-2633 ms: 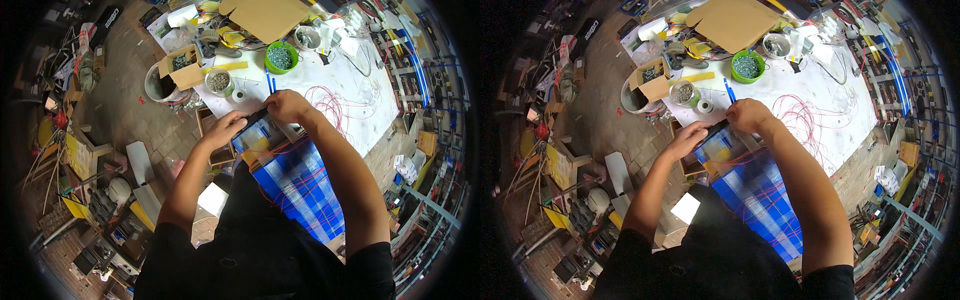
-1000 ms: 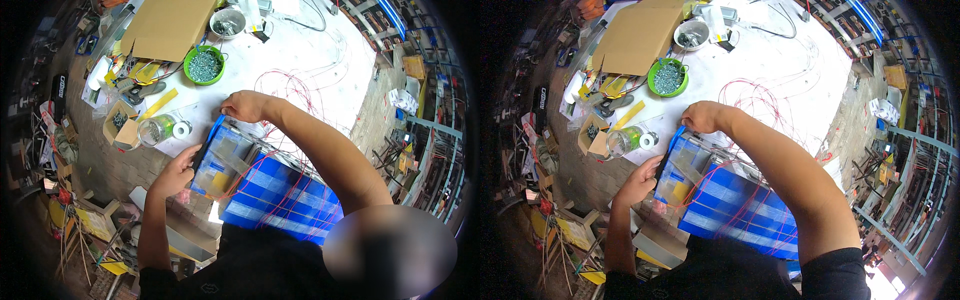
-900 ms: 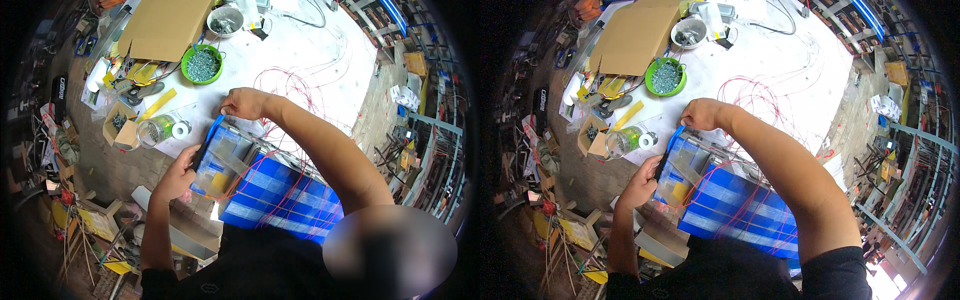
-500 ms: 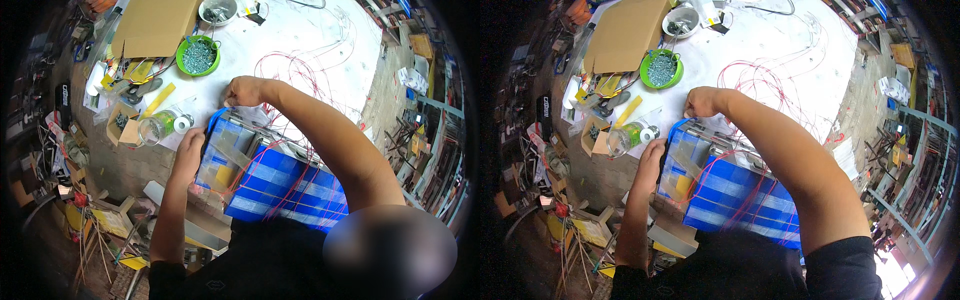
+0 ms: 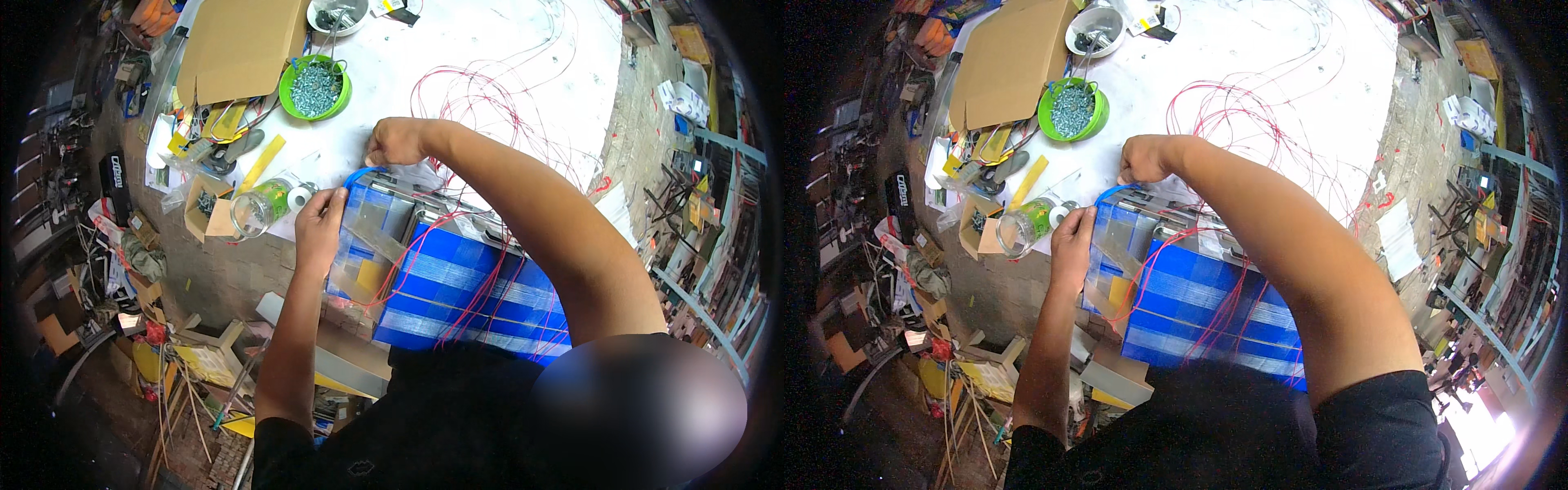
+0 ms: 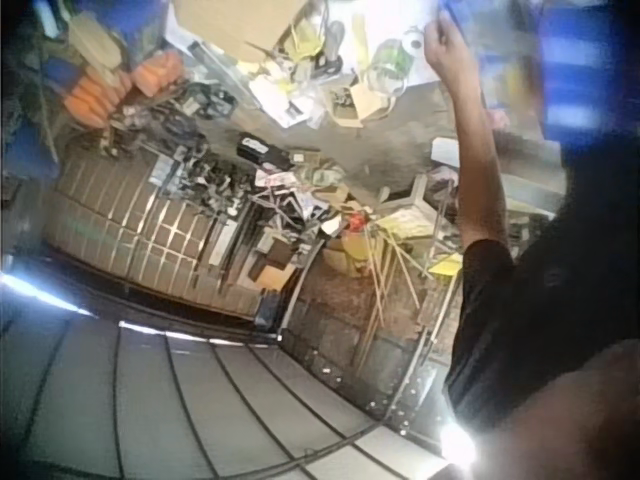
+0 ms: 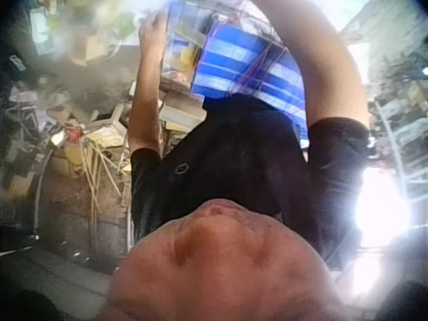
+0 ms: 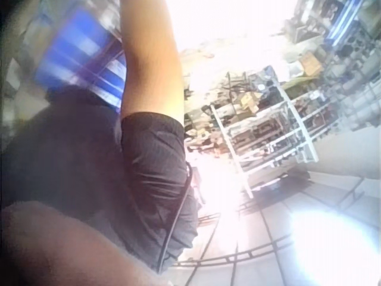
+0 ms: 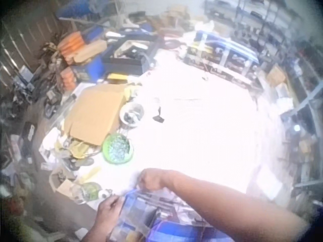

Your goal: The person assembles a battery pack by connecting red wires to multiple battery cells, securing them with blue tape, and attaching a black electronic module. The person handles the battery pack and wires throughout the process.

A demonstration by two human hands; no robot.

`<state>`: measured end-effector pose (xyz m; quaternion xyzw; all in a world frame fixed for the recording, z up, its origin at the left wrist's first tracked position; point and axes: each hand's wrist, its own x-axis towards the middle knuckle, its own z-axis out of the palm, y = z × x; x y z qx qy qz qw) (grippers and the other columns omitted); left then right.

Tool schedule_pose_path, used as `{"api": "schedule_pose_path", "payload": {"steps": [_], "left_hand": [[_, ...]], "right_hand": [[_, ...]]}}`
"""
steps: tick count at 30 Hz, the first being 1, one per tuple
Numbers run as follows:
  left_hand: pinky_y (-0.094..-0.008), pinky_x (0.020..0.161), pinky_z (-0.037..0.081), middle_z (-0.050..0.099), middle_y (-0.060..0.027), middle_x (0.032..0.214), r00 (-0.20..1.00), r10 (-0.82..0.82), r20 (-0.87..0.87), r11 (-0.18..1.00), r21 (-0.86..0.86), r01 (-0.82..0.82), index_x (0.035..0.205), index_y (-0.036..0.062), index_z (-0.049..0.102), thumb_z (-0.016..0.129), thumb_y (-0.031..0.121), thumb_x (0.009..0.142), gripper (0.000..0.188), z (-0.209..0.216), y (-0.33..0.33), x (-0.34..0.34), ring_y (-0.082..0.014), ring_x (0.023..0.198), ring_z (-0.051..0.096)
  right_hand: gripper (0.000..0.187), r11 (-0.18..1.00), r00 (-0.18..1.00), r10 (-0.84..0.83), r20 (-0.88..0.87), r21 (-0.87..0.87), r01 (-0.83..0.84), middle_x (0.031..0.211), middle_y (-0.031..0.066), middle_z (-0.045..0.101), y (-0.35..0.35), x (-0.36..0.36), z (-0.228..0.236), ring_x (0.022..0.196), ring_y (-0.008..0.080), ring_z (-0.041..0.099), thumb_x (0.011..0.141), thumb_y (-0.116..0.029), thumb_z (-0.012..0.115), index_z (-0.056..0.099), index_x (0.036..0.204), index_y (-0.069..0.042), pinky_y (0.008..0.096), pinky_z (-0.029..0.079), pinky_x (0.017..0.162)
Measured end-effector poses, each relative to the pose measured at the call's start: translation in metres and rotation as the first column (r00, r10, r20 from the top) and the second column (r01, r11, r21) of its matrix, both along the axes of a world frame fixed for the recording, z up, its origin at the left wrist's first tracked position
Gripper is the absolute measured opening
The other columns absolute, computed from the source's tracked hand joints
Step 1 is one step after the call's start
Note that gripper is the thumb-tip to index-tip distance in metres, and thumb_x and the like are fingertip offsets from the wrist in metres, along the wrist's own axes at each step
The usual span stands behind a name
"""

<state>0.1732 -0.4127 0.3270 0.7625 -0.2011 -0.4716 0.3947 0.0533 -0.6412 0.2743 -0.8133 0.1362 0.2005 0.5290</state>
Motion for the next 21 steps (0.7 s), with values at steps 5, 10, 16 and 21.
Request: {"api": "schedule_pose_path", "payload": {"steps": [5,10,16,21], "left_hand": [[-0.0238,0.085,0.051,0.073,-0.0045,0.105,0.995,0.046,-0.088,0.996,-0.069,-0.052,0.124,-0.0007,0.071,0.067,0.022,0.104,0.031,-0.0104,0.003,0.0011,-0.0089,0.094,0.064],[-0.0243,0.089,0.052,0.074,-0.0064,0.114,0.986,0.044,-0.163,0.988,-0.139,-0.067,0.13,-0.0005,0.069,0.065,0.019,0.105,0.032,-0.0072,0.0005,-0.0007,-0.0097,0.1,0.065],[-0.0241,0.089,0.052,0.074,-0.0057,0.114,0.984,0.028,-0.177,0.986,-0.156,-0.056,0.13,-0.001,0.069,0.065,0.018,0.104,0.032,-0.0102,0.0031,0.0012,-0.0093,0.099,0.065],[-0.0234,0.087,0.052,0.074,-0.0045,0.112,0.98,0.042,-0.196,0.983,-0.169,-0.076,0.129,-0.0008,0.07,0.066,0.018,0.104,0.032,-0.0103,0.0032,-0.0002,-0.0084,0.098,0.065]], "right_hand": [[0.033,1.0,0.999,-0.004,-0.039,0.003,0.005,0.095,0.0184,0.076,0.0003,0.0014,-0.0038,0.085,0.0307,0.068,0.097,-0.033,0.065,0.077,0.103,-0.003,0.0423,0.052,0.083],[0.034,1.0,0.999,0.009,-0.04,0.001,-0.009,0.092,0.0171,0.075,0.0021,-0.0006,-0.0019,0.085,0.0298,0.068,0.099,-0.032,0.064,0.076,0.106,-0.002,0.0407,0.052,0.084],[0.036,0.999,1.0,-0.006,-0.028,0.044,0.007,0.102,0.0204,0.074,0.0056,-0.0003,-0.0042,0.094,0.0331,0.068,0.1,-0.031,0.06,0.074,0.111,-0.001,0.042,0.051,0.091],[0.033,0.998,1.0,-0.007,-0.001,0.066,0.007,0.104,0.0187,0.075,0.0072,-0.0035,-0.0069,0.095,0.032,0.069,0.096,-0.027,0.055,0.077,0.107,-0.005,0.0426,0.052,0.088]]}}
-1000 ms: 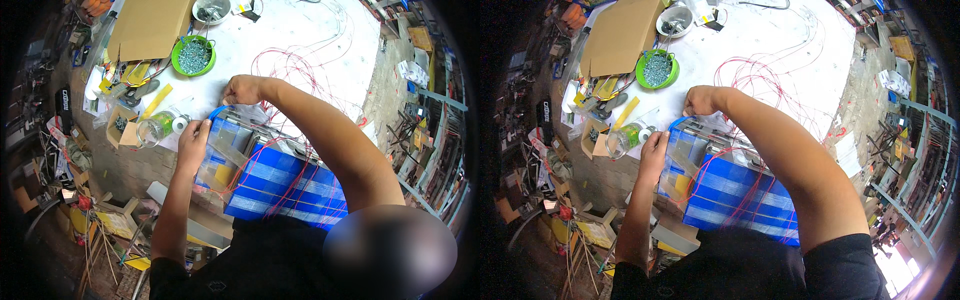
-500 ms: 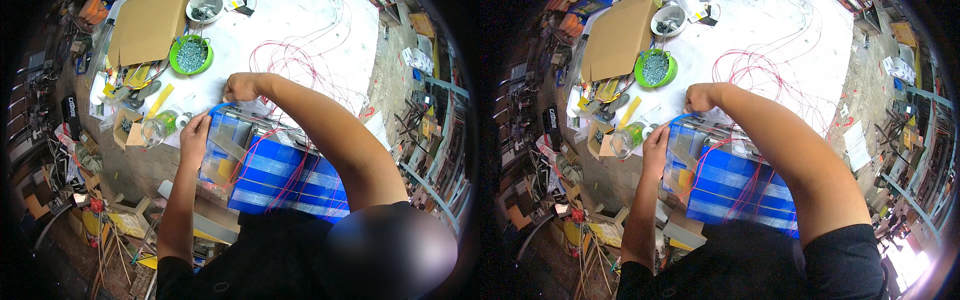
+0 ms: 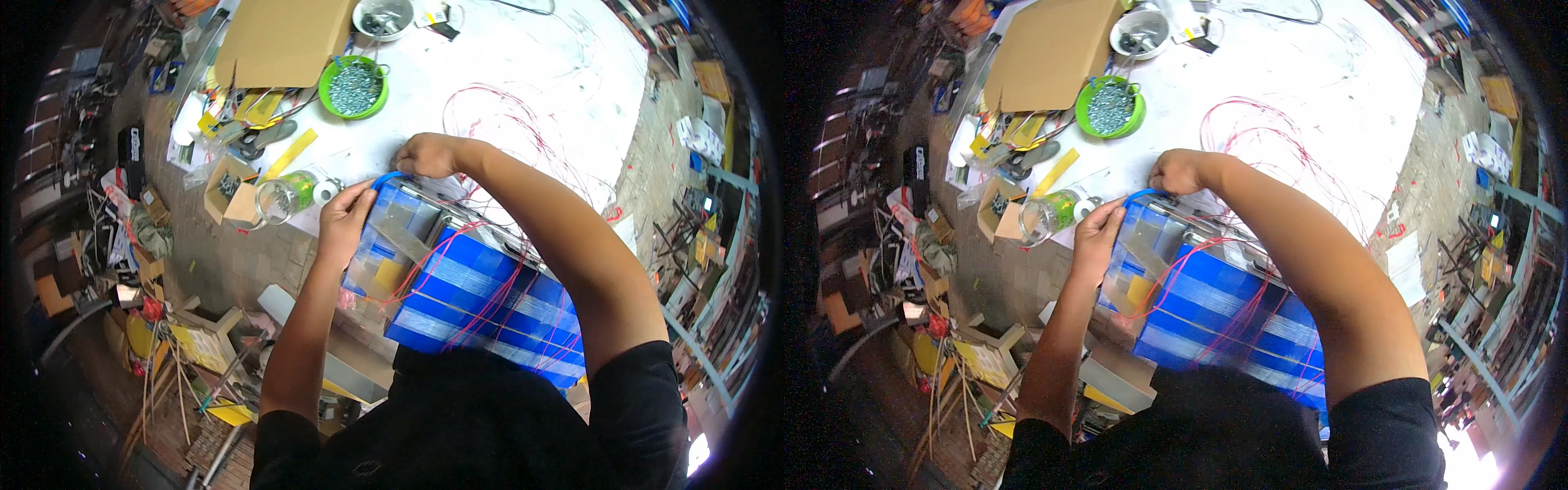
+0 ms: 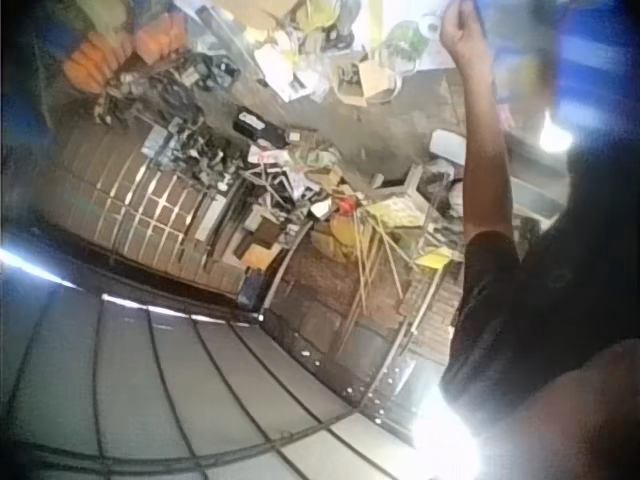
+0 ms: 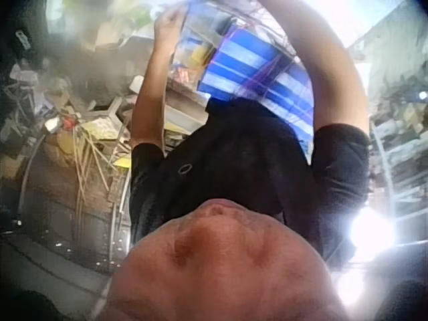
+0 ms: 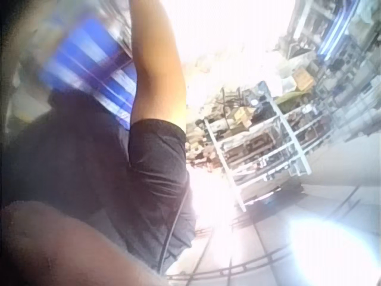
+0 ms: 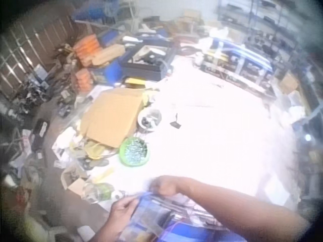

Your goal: The person assembles a battery pack by connecting red wires to multiple battery cells, securing them with blue tape, and attaching a black electronic module. The person handles the battery pack and wires throughout the process.

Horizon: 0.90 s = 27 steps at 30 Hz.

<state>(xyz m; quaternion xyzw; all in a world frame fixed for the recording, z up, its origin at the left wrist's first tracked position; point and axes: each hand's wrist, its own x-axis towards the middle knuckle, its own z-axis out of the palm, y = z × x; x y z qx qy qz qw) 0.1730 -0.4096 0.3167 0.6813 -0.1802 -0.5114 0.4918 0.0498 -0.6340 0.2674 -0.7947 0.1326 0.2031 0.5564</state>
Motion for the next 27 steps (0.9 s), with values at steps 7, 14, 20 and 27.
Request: {"api": "schedule_pose_path", "payload": {"steps": [7,14,20,27], "left_hand": [[-0.024,0.085,0.055,0.075,-0.0054,0.109,1.0,0.008,-0.001,1.0,0.003,-0.008,0.128,-0.0006,0.07,0.069,0.02,0.102,0.034,-0.003,0.008,0.001,-0.0087,0.095,0.067],[-0.0259,0.087,0.054,0.074,-0.0063,0.112,0.998,-0.023,0.054,0.999,0.027,0.022,0.129,-0.0007,0.069,0.066,0.024,0.104,0.035,-0.001,0.008,0.002,-0.0099,0.098,0.067],[-0.0297,0.091,0.052,0.074,-0.0083,0.11,0.99,0.133,-0.036,0.99,-0.04,-0.135,0.121,-0.0015,0.069,0.057,0.026,0.107,0.033,-0.032,0.028,0.011,-0.0144,0.1,0.067],[-0.0391,0.086,0.051,0.068,-0.0213,0.096,0.907,-0.309,0.286,0.853,0.506,0.131,0.104,-0.0022,0.064,0.049,0.047,0.107,0.051,0.007,0.035,0.012,-0.0307,0.091,0.065]], "right_hand": [[0.032,0.988,0.999,-0.034,-0.019,0.15,0.036,0.11,0.0152,0.077,0.001,0.0,0.006,0.101,0.028,0.07,0.096,-0.018,0.056,0.076,0.118,-0.006,0.0369,0.053,0.095],[0.026,0.997,0.999,0.0,0.053,0.078,-0.004,0.102,0.0139,0.077,-0.002,0.0,0.008,0.095,0.0271,0.071,0.095,-0.016,0.062,0.075,0.115,-0.006,0.0376,0.054,0.091],[0.02,0.976,0.971,0.083,0.223,-0.216,-0.034,0.102,0.0163,0.073,0.001,-0.002,0.021,0.095,0.0385,0.067,0.091,-0.011,0.068,0.072,0.11,-0.006,0.0436,0.054,0.088],[0.016,0.906,0.9,0.216,0.378,-0.422,-0.04,0.105,0.0105,0.073,-0.011,0.011,0.057,0.104,0.0345,0.066,0.089,-0.008,0.072,0.07,0.105,-0.007,0.0437,0.053,0.093]]}}
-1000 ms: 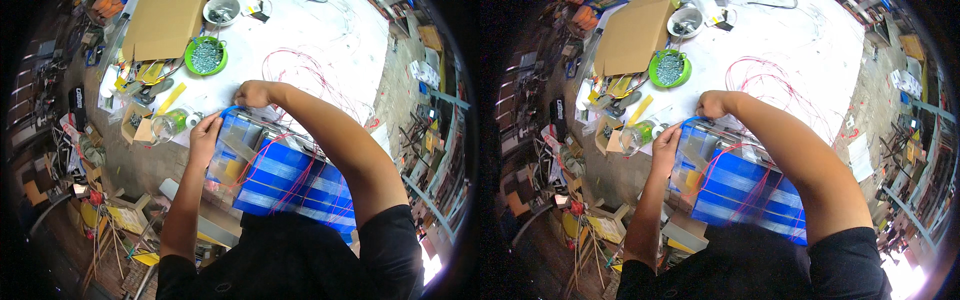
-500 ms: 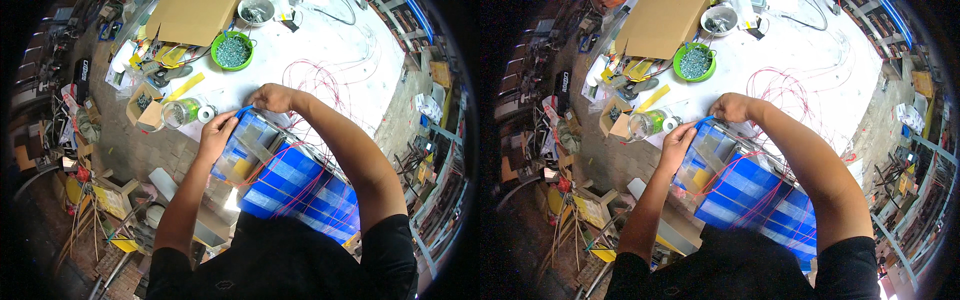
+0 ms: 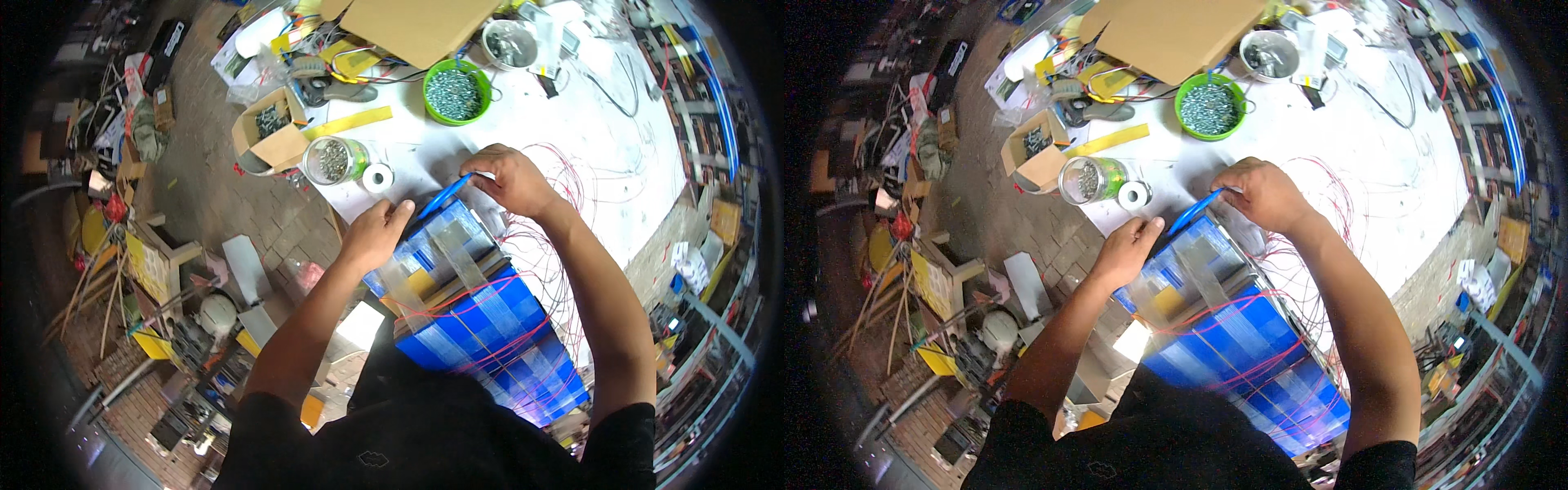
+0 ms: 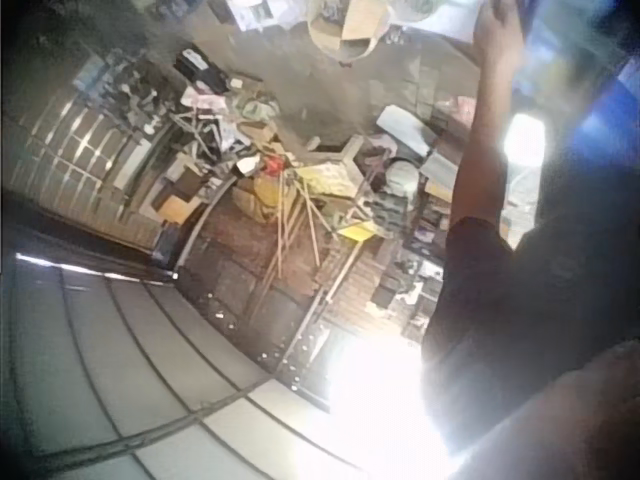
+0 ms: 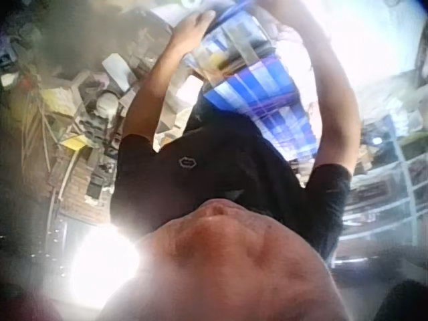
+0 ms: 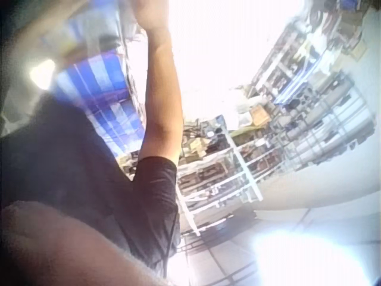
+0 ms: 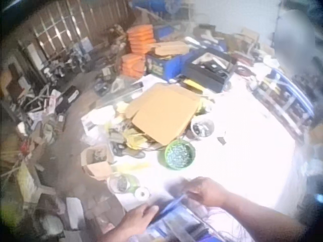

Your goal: The person assembles a battery pack by connecting red wires to multiple battery cells, securing them with blue tape, and attaching a black electronic module. The person handles the battery pack and wires throughout the process.

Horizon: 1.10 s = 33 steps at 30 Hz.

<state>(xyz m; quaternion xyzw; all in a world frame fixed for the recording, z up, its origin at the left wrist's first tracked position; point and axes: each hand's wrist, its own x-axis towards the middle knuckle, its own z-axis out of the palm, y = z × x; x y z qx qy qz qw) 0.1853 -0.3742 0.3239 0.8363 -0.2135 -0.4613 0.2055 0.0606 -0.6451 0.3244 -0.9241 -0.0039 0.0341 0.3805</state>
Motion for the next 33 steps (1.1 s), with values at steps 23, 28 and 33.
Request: {"api": "schedule_pose_path", "payload": {"steps": [23,28,33], "left_hand": [[-0.0424,0.092,0.05,0.069,-0.0229,0.106,0.993,-0.02,-0.118,0.956,-0.293,-0.015,0.116,-0.0006,0.065,0.042,0.05,0.109,0.056,-0.031,0.006,0.006,-0.0363,0.101,0.066],[-0.0363,0.091,0.05,0.07,-0.0159,0.105,0.975,0.015,-0.22,0.948,-0.306,-0.083,0.121,-0.0001,0.065,0.05,0.048,0.107,0.052,-0.03,0.004,0.006,-0.0255,0.1,0.066],[-0.0465,0.097,0.049,0.07,-0.0261,0.118,0.977,0.005,-0.212,0.954,-0.292,-0.068,0.121,-0.0007,0.064,0.046,0.054,0.106,0.059,-0.032,-0.005,0.005,-0.0429,0.113,0.065]], "right_hand": [[0.017,0.997,0.999,0.018,-0.04,-0.068,-0.021,0.095,0.0124,0.073,0.008,0.011,0.015,0.094,0.0334,0.068,0.083,-0.004,0.073,0.072,0.1,-0.007,0.043,0.054,0.087],[0.018,0.999,1.0,0.01,-0.007,-0.053,-0.01,0.097,0.0124,0.074,0.006,0.011,0.019,0.096,0.0331,0.068,0.083,-0.002,0.073,0.073,0.101,-0.006,0.0426,0.054,0.088],[0.019,0.997,0.997,-0.052,-0.049,-0.055,0.049,0.1,0.0124,0.075,0.005,0.006,0.017,0.098,0.0329,0.068,0.085,-0.003,0.073,0.074,0.103,-0.006,0.0424,0.054,0.09]]}}
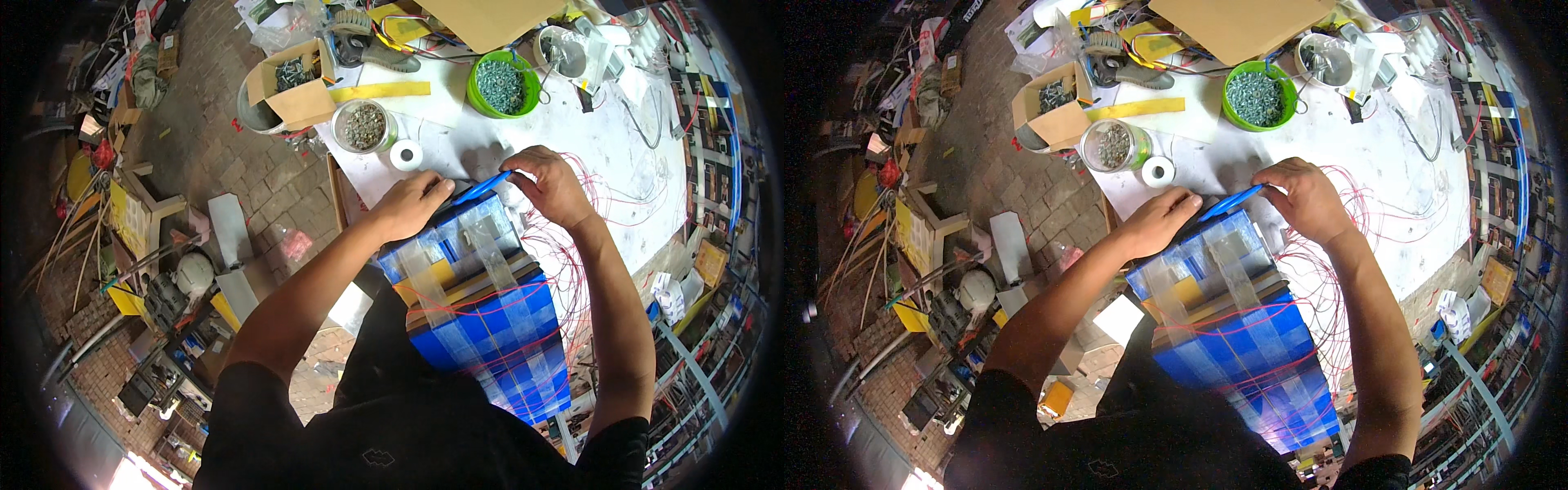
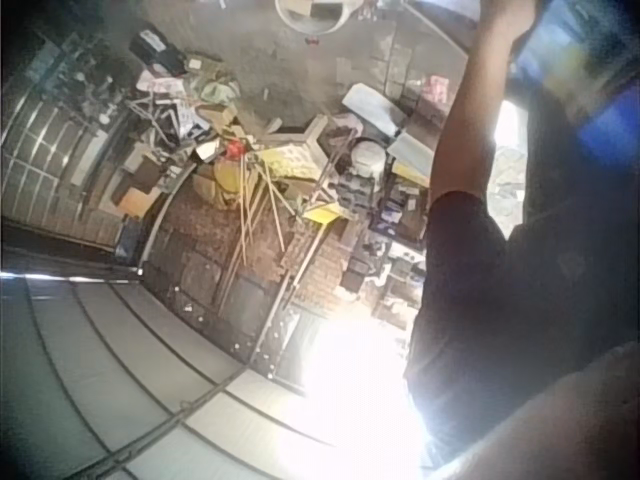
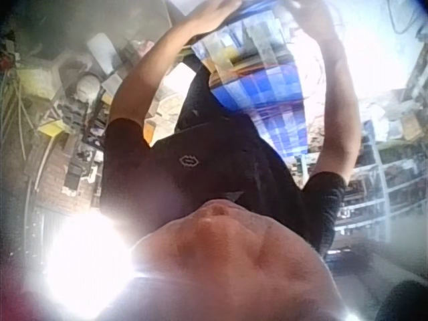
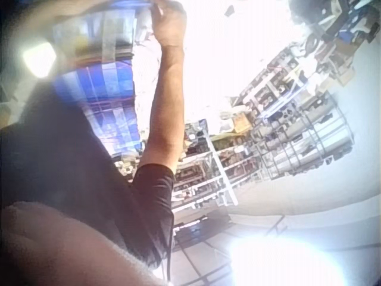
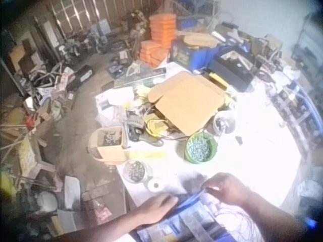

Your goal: The person assembles a battery pack by connecting red wires to multiple battery cells, securing them with blue tape, and attaching a black electronic module. The person handles the battery pack and wires throughout the process.

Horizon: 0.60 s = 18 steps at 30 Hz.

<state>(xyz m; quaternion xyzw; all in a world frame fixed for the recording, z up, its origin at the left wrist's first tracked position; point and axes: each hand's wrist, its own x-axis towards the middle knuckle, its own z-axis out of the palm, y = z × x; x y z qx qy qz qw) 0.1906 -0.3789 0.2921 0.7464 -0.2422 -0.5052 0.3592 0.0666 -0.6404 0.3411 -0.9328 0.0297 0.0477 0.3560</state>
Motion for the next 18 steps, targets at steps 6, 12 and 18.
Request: {"api": "schedule_pose_path", "payload": {"steps": [6,12,18], "left_hand": [[-0.0415,0.099,0.047,0.065,-0.0244,0.118,0.999,-0.026,0.031,0.999,-0.045,0.027,0.124,-0.001,0.061,0.042,0.044,0.111,0.05,-0.007,-0.005,0.001,-0.0374,0.112,0.063],[-0.0439,0.099,0.045,0.063,-0.0261,0.115,0.997,-0.049,0.056,0.997,-0.061,0.052,0.12,-0.0006,0.06,0.039,0.045,0.111,0.05,-0.005,-0.007,0.001,-0.0411,0.112,0.061],[-0.0395,0.103,0.045,0.066,-0.0217,0.119,0.998,-0.05,0.036,0.996,-0.068,0.052,0.125,-0.0021,0.062,0.041,0.049,0.11,0.057,-0.007,-0.006,0.0,-0.0314,0.114,0.062]], "right_hand": [[0.019,1.0,0.998,0.011,-0.06,0.003,-0.011,0.101,0.0124,0.075,-0.001,-0.006,-0.019,0.1,0.0335,0.068,0.085,-0.006,0.073,0.074,0.104,-0.007,0.0423,0.054,0.091],[0.02,1.0,0.999,0.022,-0.041,0.012,-0.022,0.101,0.0131,0.075,0.005,-0.011,-0.036,0.1,0.0352,0.068,0.086,-0.005,0.071,0.073,0.105,-0.007,0.0435,0.054,0.09],[0.018,1.0,0.998,-0.013,0.067,-0.02,0.014,0.106,0.013,0.072,0.003,-0.01,-0.009,0.106,0.0353,0.065,0.084,-0.007,0.074,0.071,0.101,-0.008,0.0439,0.053,0.092]]}}
